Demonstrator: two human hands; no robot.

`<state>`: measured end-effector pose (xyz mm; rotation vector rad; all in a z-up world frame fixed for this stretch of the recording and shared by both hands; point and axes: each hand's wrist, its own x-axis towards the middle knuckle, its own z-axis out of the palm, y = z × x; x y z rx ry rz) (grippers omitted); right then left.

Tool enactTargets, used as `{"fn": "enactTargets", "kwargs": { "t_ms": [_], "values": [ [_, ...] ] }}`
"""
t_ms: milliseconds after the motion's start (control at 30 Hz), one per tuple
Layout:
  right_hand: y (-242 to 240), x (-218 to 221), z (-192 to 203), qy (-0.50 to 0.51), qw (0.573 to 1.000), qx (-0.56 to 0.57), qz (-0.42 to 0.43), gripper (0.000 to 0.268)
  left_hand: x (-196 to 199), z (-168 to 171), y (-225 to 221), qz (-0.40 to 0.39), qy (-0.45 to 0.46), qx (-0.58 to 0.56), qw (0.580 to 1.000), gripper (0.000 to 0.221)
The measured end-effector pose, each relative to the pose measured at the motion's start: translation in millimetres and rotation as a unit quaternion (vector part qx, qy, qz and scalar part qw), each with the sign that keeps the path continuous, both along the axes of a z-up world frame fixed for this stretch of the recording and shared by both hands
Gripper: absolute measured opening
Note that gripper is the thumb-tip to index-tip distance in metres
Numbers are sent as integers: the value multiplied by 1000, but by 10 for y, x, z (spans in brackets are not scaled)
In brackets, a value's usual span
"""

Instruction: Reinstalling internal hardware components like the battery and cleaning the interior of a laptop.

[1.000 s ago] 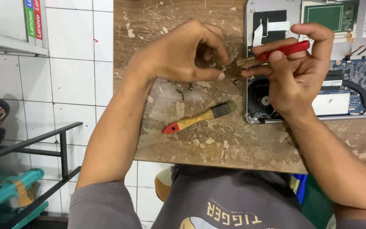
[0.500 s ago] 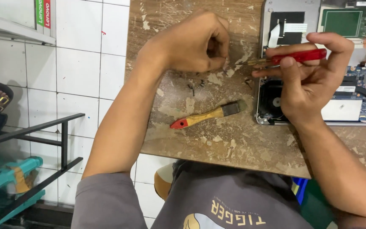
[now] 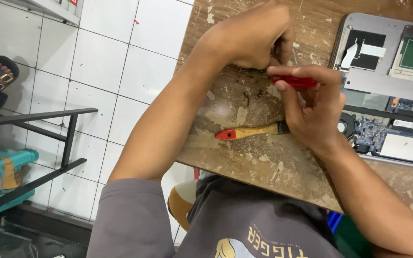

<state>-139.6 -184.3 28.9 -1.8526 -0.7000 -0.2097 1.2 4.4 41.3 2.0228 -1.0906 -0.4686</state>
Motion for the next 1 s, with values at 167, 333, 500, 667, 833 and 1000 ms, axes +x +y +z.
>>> {"fn": "enactTargets", "kwargs": {
  "t_ms": [167,333,500,667,833,1000],
  "values": [
    [82,16,41,-25,999,-29,-6,33,34,-63,10,-6,8,14,1000,23],
    [81,9,12,-44,998,-51,2,31,77,-198,-1,-27,-6,-21,999,22],
    [85,18,14,-53,997,-63,-8,33,100,-230,-10,-28,-16,-31,999,26],
    [87,22,21,-45,997,-67,-8,32,89,-222,6,-27,-15,-45,998,28],
    [89,25,6,-34,997,-67,-14,31,77,-176,20,-30,-17,-43,998,24],
    [23,52,14,-6,1000,2,-11,26,100,-175,12,-25,-7,-55,998,28]
  ]
}}
